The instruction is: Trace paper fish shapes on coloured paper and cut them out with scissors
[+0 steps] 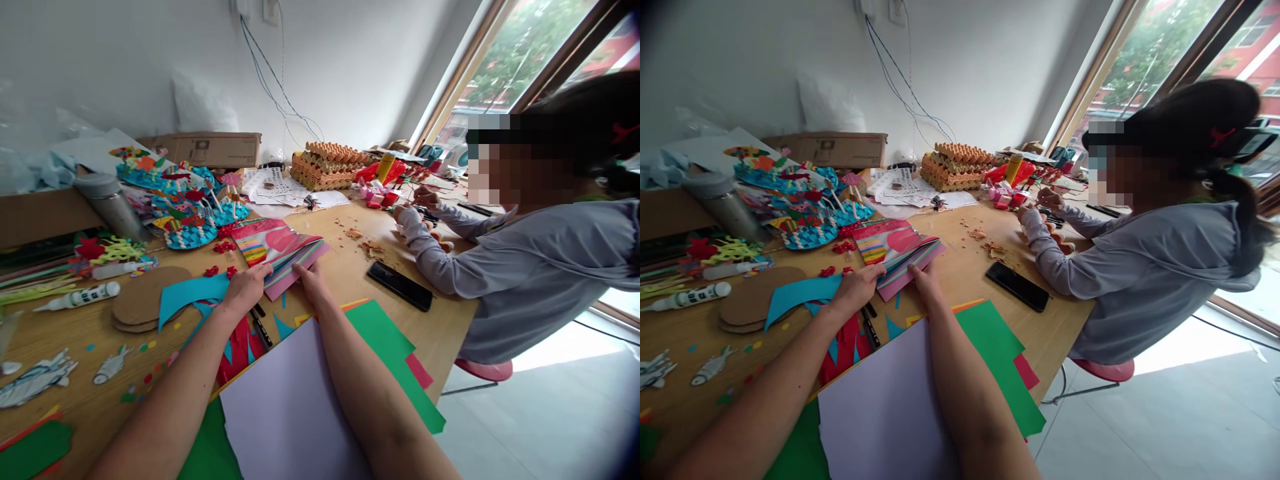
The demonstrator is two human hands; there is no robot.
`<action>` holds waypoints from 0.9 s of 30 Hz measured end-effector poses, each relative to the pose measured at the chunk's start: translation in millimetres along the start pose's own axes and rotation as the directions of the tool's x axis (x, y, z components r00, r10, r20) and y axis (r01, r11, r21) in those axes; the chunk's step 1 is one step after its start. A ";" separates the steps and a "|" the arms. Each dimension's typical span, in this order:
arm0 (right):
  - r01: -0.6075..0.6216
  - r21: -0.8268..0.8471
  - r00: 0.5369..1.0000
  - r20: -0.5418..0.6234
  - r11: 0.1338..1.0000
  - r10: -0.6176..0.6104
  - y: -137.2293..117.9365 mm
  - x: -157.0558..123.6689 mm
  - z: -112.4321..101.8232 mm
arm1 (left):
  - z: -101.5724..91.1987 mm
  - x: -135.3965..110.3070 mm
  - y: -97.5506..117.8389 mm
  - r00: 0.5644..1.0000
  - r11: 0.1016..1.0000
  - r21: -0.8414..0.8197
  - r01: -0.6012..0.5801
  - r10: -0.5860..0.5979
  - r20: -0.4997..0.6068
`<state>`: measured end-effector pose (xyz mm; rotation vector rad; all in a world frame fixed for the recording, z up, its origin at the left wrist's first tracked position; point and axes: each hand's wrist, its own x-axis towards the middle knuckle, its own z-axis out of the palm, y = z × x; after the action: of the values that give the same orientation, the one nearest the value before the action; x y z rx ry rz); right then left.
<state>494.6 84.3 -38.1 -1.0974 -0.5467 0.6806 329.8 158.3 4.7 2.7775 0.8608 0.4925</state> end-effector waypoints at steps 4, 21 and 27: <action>-0.015 0.011 1.000 -0.007 1.000 0.015 -0.3 0.0 0.1 | 1.0 0.1 -1.0 1.000 1.000 -0.015 -0.023 0.023 0.005; 0.068 0.005 0.998 0.000 0.998 -0.068 3.3 2.5 -0.5 | -4.9 -2.8 5.9 0.991 0.987 0.119 -0.107 0.096 0.098; 0.085 -0.004 0.996 0.004 0.996 -0.085 4.1 2.1 -1.2 | 4.9 -3.0 3.0 0.993 0.989 0.094 -0.112 0.115 -0.026</action>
<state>496.0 86.3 -42.2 -1.0710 -0.5950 0.6081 330.8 153.8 0.2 2.9235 0.7539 0.5288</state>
